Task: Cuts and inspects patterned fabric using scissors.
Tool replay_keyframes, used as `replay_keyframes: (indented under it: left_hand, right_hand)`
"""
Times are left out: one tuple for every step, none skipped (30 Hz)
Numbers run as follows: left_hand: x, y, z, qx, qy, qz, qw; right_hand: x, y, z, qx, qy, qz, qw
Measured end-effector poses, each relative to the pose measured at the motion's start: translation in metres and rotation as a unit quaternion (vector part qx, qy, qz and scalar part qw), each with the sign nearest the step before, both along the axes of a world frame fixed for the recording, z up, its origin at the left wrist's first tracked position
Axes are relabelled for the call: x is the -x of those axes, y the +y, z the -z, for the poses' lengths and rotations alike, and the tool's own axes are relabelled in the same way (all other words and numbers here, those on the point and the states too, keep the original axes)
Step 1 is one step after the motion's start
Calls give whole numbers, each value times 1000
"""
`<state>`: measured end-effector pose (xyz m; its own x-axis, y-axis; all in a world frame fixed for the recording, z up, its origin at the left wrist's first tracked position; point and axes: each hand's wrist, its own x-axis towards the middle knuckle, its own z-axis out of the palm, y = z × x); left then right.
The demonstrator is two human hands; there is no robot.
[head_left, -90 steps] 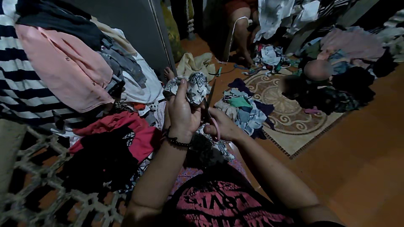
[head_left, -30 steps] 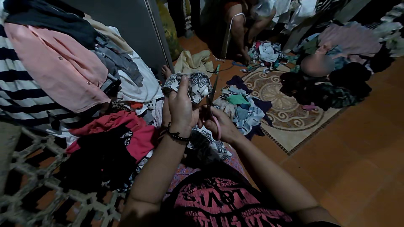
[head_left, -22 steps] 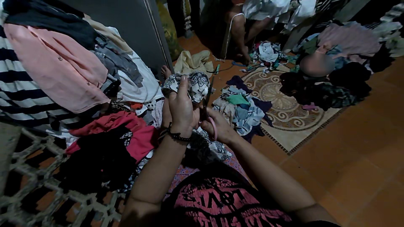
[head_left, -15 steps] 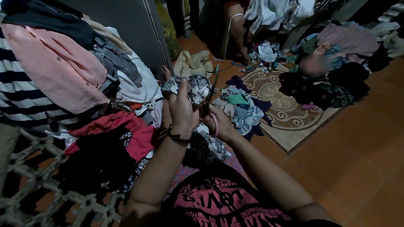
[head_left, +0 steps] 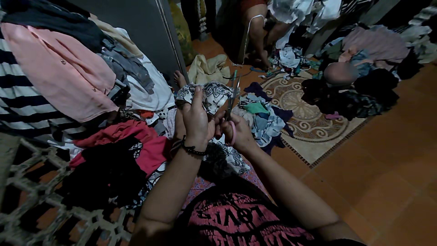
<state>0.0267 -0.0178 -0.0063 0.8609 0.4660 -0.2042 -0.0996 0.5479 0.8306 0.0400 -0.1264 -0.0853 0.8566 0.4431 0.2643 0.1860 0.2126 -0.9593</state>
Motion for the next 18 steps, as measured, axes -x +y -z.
replay_keyframes:
  left_hand:
    - [0,0,1,3,-6,2,1000]
    - [0,1,1,3,-8,3,1000]
    - [-1,1,2,1,-8,4,1000]
    - [-1,1,3,-2,-6,2,1000]
    - [-2,2,4,-5,-6,2,1000]
    - [-2,3,5,-5,-8,3,1000]
    - [-3,4,5,-9,-8,5,1000]
    - [-3,4,5,-15,-6,5,1000]
    - [-3,5,4,-19,-3,9,1000]
    - [-3,5,2,-21,-3,13,1000]
    - [-3,6,0,-21,-5,21,1000]
    - [-3,8,-2,-20,-3,31,999]
    - [-3,10,-4,-20,4,43,999]
    - [-3,13,-7,-19,18,56,998]
    - [-2,17,-10,-22,33,71,997]
    - [-1,21,-13,-28,49,88,994]
    - [0,24,-16,-39,62,107,992]
    - [1,27,-18,-49,69,126,988]
  right_hand:
    - [1,0,0,-1,-1,3,1000]
    - [1,0,0,-1,-1,5,1000]
    - [1,0,1,-3,2,6,1000]
    - [1,0,2,-5,5,5,1000]
    - [1,0,3,-10,12,7,1000]
    - [2,1,3,-14,20,14,1000]
    - [3,1,3,-18,27,19,999]
    - [3,0,4,-22,33,22,999]
    - [2,-1,5,-25,36,25,999]
    - [0,-2,8,-25,38,29,999]
    - [-3,-5,11,-16,36,30,999]
    - [-6,-10,14,4,31,20,999]
    - [-10,-15,17,29,17,4,999]
    - [-12,-21,21,58,-8,-16,998]
    - [-14,-27,24,83,-33,-41,995]
    - [-15,-33,26,101,-49,-62,992]
    - [-15,-38,27,112,-56,-83,989]
    - [-15,-43,27,120,-59,-98,986]
